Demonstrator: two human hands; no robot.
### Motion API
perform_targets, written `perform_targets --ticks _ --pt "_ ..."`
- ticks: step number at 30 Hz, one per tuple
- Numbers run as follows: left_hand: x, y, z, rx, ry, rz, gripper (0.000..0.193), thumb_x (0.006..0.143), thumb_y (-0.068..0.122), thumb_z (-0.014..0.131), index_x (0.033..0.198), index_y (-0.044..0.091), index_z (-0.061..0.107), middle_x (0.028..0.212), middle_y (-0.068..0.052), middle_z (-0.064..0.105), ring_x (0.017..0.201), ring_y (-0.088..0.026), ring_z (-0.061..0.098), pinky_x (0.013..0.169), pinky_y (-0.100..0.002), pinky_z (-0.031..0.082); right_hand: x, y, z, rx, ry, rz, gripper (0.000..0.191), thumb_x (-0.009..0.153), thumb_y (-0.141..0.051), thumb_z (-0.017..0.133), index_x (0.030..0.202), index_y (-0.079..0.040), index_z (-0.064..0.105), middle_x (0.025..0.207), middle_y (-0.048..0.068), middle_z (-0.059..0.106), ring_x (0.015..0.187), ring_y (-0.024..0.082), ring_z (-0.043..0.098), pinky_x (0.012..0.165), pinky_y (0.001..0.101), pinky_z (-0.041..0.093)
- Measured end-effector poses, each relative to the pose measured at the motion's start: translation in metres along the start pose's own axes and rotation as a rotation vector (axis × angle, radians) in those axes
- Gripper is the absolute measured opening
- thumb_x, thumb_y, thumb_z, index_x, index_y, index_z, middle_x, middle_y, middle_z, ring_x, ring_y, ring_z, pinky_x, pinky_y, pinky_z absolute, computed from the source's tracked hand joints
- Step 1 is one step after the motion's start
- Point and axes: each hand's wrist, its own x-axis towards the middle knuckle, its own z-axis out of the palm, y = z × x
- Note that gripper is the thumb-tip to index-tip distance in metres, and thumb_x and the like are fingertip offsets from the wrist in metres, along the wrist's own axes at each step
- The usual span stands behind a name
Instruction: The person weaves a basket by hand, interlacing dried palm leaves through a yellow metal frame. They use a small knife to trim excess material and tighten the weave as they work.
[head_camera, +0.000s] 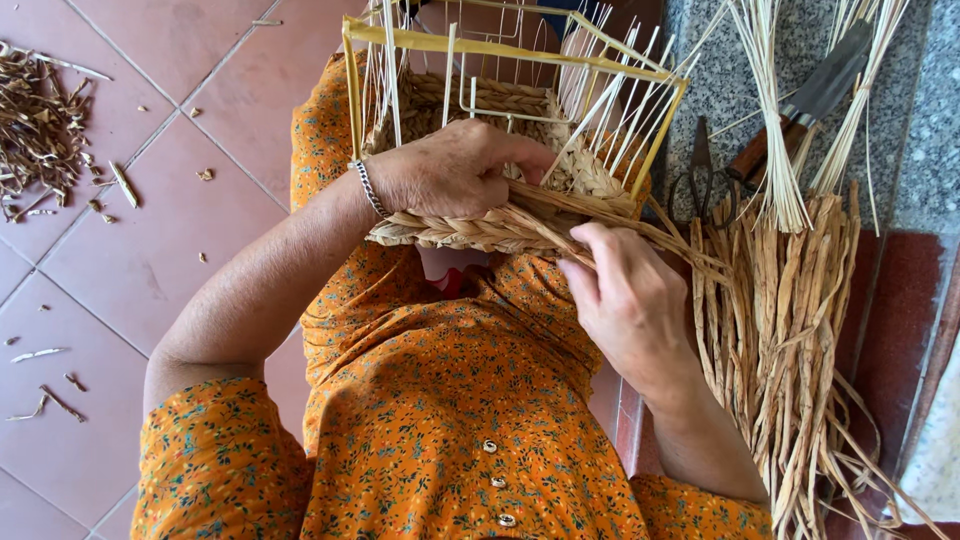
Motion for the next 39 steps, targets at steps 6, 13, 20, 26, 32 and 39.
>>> perform_targets --ticks 6,13,20,26,32,39 --pt "0.000 0.000 0.003 0.032 0.023 0.019 0.049 0.081 0.003 0.056 0.128 0.013 0.067 0.096 -0.011 0.077 0.072 -0.022 0.072 0.073 -0.041 0.057 0.001 -0.003 0.020 -0.058 0.049 -0.039 0.028 0.099 -0.003 0.079 0.120 -0.005 0.059 0.083 0.007 0.068 0.068 0.014 0.064 0.054 0.0264 0.053" --pt "-0.006 -0.001 -0.006 -0.106 -0.205 -0.171 0.056 0.083 0.011 0.069 0.139 0.014 0.061 0.097 -0.011 0.078 0.073 -0.025 0.070 0.067 -0.039 0.058 0.047 0.011 -0.011 -0.190 0.220 -0.237 0.008 0.104 -0.003 0.073 0.112 -0.002 0.072 0.089 0.009 0.069 0.076 0.017 0.059 0.060 0.0266 0.051" --pt "-0.007 0.006 0.012 0.041 0.031 0.054 0.034 0.089 0.022 0.074 0.121 0.012 0.072 0.099 -0.006 0.077 0.080 -0.020 0.074 0.074 -0.037 0.059 0.088 0.014 -0.027 -0.376 0.211 -0.545 0.014 0.108 -0.013 0.071 0.111 0.000 0.075 0.086 0.007 0.069 0.070 0.014 0.058 0.058 0.0253 0.049" --pt "-0.007 0.013 0.022 0.081 0.097 -0.074 0.021 0.086 0.027 0.072 0.100 0.013 0.077 0.085 -0.003 0.075 0.072 -0.022 0.073 0.071 -0.039 0.058 0.106 0.030 -0.053 0.019 -0.498 -0.055 0.014 0.094 -0.019 0.072 0.101 -0.008 0.078 0.061 0.007 0.070 0.046 0.016 0.060 0.053 0.0322 0.056" --pt "-0.004 0.013 0.025 0.184 0.153 -0.041 0.018 0.078 0.026 0.075 0.087 0.011 0.074 0.082 -0.004 0.073 0.072 -0.023 0.072 0.069 -0.040 0.057 0.121 0.063 -0.045 0.956 -0.678 0.381 0.018 0.096 -0.010 0.071 0.110 0.001 0.074 0.087 0.013 0.079 0.069 0.007 0.071 0.063 0.0219 0.056" --pt "-0.002 0.029 0.046 0.290 0.114 -0.302 0.019 0.092 0.031 0.069 0.094 0.012 0.067 0.083 -0.004 0.069 0.067 -0.022 0.070 0.064 -0.040 0.057 0.107 0.079 -0.030 0.859 -0.643 0.482 0.018 0.094 -0.011 0.070 0.107 0.000 0.073 0.081 0.010 0.078 0.050 0.008 0.062 0.047 0.0214 0.053"
